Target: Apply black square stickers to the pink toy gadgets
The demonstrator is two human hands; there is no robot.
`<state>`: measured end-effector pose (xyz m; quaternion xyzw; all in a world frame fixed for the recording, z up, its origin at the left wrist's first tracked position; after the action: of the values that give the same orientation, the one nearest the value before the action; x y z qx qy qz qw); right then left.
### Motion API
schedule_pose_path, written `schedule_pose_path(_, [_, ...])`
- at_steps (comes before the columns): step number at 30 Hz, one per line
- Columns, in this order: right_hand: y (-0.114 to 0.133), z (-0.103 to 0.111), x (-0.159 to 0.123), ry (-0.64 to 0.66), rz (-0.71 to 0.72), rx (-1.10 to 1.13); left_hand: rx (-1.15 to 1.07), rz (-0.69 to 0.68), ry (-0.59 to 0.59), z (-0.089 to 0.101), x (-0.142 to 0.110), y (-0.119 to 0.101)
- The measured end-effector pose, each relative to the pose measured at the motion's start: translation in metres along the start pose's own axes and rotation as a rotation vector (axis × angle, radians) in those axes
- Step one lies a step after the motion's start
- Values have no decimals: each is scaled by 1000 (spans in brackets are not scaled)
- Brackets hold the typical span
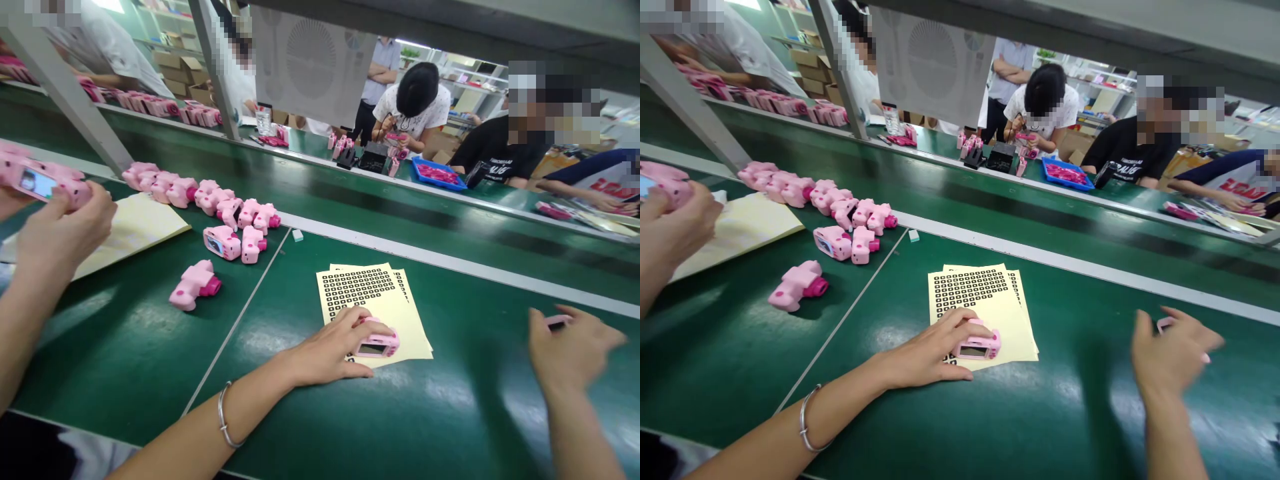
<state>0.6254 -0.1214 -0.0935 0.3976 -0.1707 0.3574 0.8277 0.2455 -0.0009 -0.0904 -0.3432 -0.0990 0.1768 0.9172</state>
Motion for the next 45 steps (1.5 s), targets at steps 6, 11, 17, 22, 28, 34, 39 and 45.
schedule_pose_path(6, [162, -94, -64, 870, 120, 500, -91, 76, -55, -2, 0, 5])
schedule_pose_path(11, [178, -113, -78, 900, 119, 404, -224, 107, -125, 2, -1, 4])
schedule_pose_path(17, [171, -115, -76, 905, 115, 420, -351, 250, -265, 10, 0, 10])
schedule_pose_path(22, [173, -117, -79, 941, 140, 360, -454, 255, -274, 7, 3, 16])
schedule_pose_path(28, [178, -107, -77, 891, 189, 363, -499, 254, -290, 6, 4, 17])
schedule_pose_path(34, [218, -55, -94, 776, 163, 709, -513, 246, -281, 3, 7, 19])
schedule_pose_path(39, [242, -39, -122, 788, 310, 601, -452, 195, -301, 1, 9, 20])
schedule_pose_path(45, [241, -43, -126, 697, 410, 487, -385, 175, -328, 3, 9, 18])
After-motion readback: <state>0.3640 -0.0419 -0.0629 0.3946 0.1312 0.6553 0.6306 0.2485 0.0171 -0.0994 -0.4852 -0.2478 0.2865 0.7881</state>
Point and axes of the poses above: each hand's wrist, its own x-axis towards the middle knuckle, its own z-axis out of the back of the hand, y = z × x, the point moved 4 cm from there along x, towards the middle knuckle, and after that the axes turned 11 degrees about x, right-handed, at the moved point
